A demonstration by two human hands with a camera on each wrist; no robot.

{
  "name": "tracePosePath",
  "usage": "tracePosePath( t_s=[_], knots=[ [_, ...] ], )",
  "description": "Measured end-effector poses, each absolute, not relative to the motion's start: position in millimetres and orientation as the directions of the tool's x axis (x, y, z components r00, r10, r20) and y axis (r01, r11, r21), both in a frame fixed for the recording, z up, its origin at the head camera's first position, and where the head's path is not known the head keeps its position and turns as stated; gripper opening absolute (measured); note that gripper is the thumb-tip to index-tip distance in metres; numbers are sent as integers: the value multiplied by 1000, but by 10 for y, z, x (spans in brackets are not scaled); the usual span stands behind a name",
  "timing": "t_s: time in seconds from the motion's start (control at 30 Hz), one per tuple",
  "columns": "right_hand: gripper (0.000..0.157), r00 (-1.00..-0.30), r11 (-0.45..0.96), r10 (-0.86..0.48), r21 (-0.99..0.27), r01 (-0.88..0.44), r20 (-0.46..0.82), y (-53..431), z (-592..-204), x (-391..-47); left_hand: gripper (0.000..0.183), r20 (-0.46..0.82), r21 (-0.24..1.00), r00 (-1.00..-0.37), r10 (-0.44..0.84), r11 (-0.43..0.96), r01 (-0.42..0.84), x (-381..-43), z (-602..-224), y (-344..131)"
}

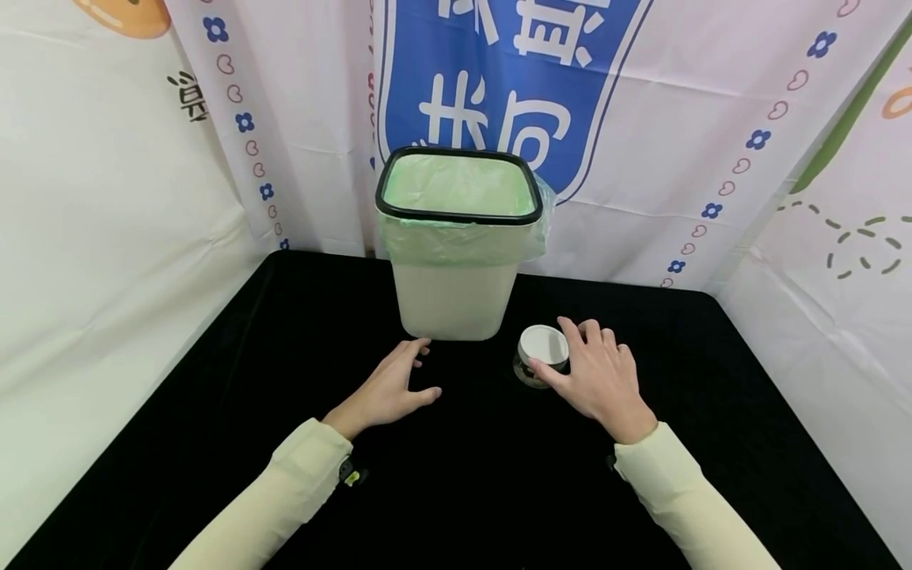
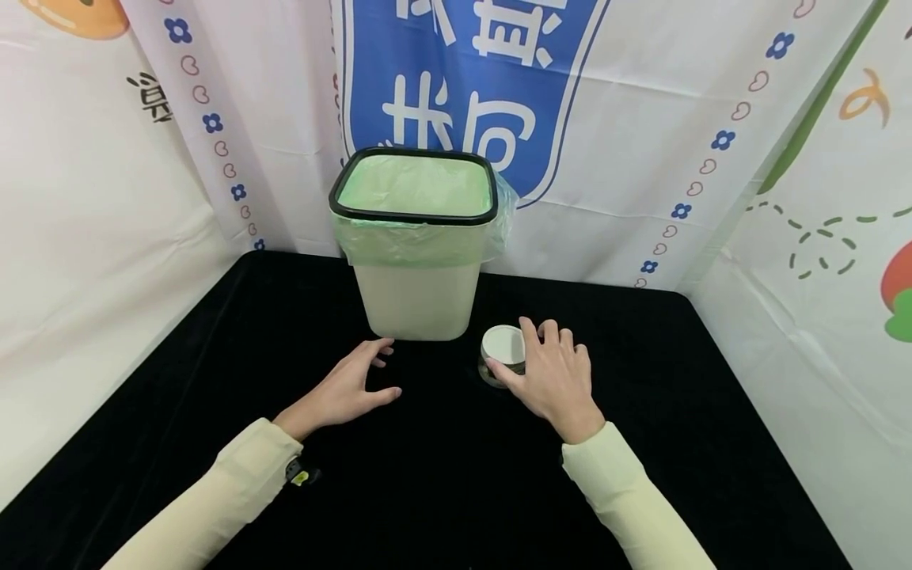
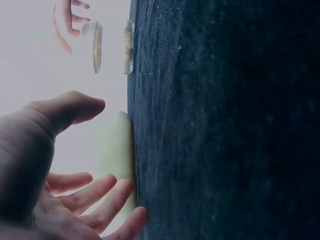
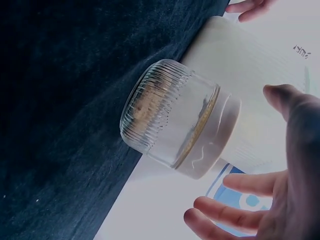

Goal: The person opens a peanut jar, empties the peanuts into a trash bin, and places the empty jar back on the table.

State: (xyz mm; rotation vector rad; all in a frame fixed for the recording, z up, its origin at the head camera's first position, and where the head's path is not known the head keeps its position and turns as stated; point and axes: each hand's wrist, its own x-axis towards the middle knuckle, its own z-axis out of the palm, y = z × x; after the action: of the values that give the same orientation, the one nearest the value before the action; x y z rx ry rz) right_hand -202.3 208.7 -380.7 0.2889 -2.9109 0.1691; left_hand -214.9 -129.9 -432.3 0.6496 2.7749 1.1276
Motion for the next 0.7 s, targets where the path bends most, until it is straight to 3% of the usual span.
tracePosePath(
  t_s=[0.7],
  knots=[
    [89, -958, 977, -179, -76, -200, 223, 1872, -3861, -2162, 81, 99, 747, -901, 422, 566, 348, -2164, -4210, -897]
  ],
)
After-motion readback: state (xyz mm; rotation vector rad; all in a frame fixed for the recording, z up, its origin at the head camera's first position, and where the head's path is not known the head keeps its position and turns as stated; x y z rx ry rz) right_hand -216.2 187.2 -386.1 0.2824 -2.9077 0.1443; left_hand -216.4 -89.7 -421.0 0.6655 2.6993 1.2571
